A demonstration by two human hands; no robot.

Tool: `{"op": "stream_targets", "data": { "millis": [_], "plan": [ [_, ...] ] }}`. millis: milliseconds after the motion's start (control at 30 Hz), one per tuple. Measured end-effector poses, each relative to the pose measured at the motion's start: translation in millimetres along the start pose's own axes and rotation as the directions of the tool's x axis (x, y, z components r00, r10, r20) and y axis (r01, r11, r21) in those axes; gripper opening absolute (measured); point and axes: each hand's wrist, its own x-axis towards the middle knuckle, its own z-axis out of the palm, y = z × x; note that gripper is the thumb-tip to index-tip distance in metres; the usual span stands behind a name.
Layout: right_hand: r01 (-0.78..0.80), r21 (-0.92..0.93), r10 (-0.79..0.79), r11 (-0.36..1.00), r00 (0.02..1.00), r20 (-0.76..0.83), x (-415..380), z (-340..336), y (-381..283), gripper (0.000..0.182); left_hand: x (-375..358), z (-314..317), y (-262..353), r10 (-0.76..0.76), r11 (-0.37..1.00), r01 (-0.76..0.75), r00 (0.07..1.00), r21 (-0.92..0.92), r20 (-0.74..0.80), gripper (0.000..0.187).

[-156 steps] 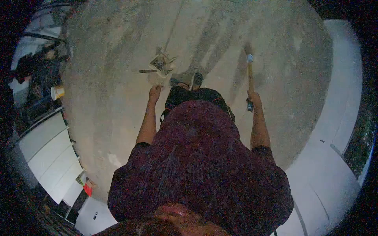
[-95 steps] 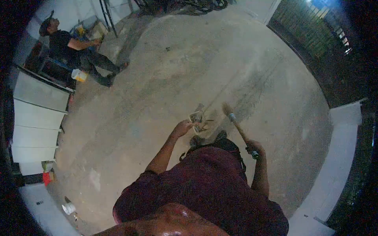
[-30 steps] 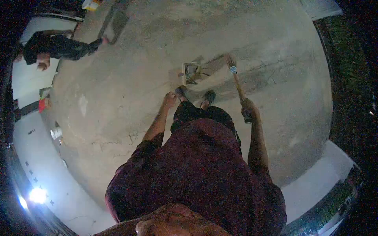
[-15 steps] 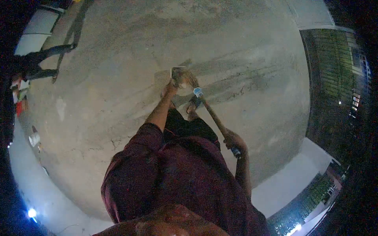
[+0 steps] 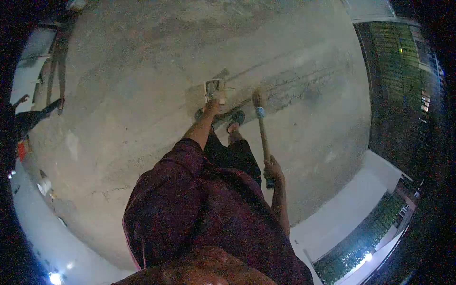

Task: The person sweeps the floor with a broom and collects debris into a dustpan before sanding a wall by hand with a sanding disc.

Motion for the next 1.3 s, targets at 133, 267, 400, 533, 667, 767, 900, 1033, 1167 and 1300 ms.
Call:
{"op": "stream_targets", "data": {
  "millis": [133, 267, 400, 533, 667, 767, 900, 1033, 1167, 1300],
  "plan": [
    [0.090, -0.096, -0.077, 0.991, 0.989, 0.127, 13, 26, -17, 0.051, 24, 27, -15, 0.032, 0.999, -0.031, 0.999, -0.007, 0.022, 0.042],
    [0.029, -0.072, -0.003, 0.997, 0.943, 0.334, -20, 24, -33, 0.058, 33, 51, -31, 0.099, 0.838, -0.200, 0.971, 0.507, 0.219, 0.038],
    [0.283, -0.274, -0.180, 0.919, 0.921, 0.346, -92, 35, -73, 0.058, 21, 53, -69, -0.082, 0.905, -0.071, 0.938, -0.419, -0.336, 0.033],
    [0.256, -0.460, -0.114, 0.850, 0.943, 0.314, -82, 20, -59, 0.057, -44, -4, -66, -0.158, 0.854, -0.099, 0.886, -0.512, -0.435, 0.031],
    [0.087, -0.505, 0.027, 0.859, 0.977, 0.214, -143, 17, -115, 0.053, -83, -22, -92, -0.254, 0.728, -0.092, 0.884, -0.679, -0.392, 0.029],
    [0.074, -0.458, 0.025, 0.886, 0.978, 0.206, -144, -4, -94, 0.051, -86, 4, -131, -0.351, 0.522, -0.002, 0.911, -0.853, -0.217, 0.026],
    [0.050, -0.455, 0.058, 0.889, 0.974, 0.219, -151, -29, -115, 0.050, -91, 33, -160, -0.429, 0.430, -0.201, 0.812, -0.880, -0.395, 0.025],
    [0.092, -0.566, -0.004, 0.819, 0.988, 0.154, -197, -19, -161, 0.051, -148, -3, -133, -0.483, 0.176, -0.176, 0.842, -0.969, -0.241, 0.024],
    [0.232, -0.414, -0.024, 0.880, 0.893, 0.450, -113, -67, -156, 0.060, -149, -19, -142, -0.573, 0.624, 0.028, 0.696, -0.781, -0.434, 0.023],
    [0.259, -0.678, -0.071, 0.687, 0.954, 0.293, -111, -14, -234, 0.053, -120, -19, -161, -0.635, 0.325, -0.170, 0.690, -0.930, -0.348, 0.025]
  ]
}}
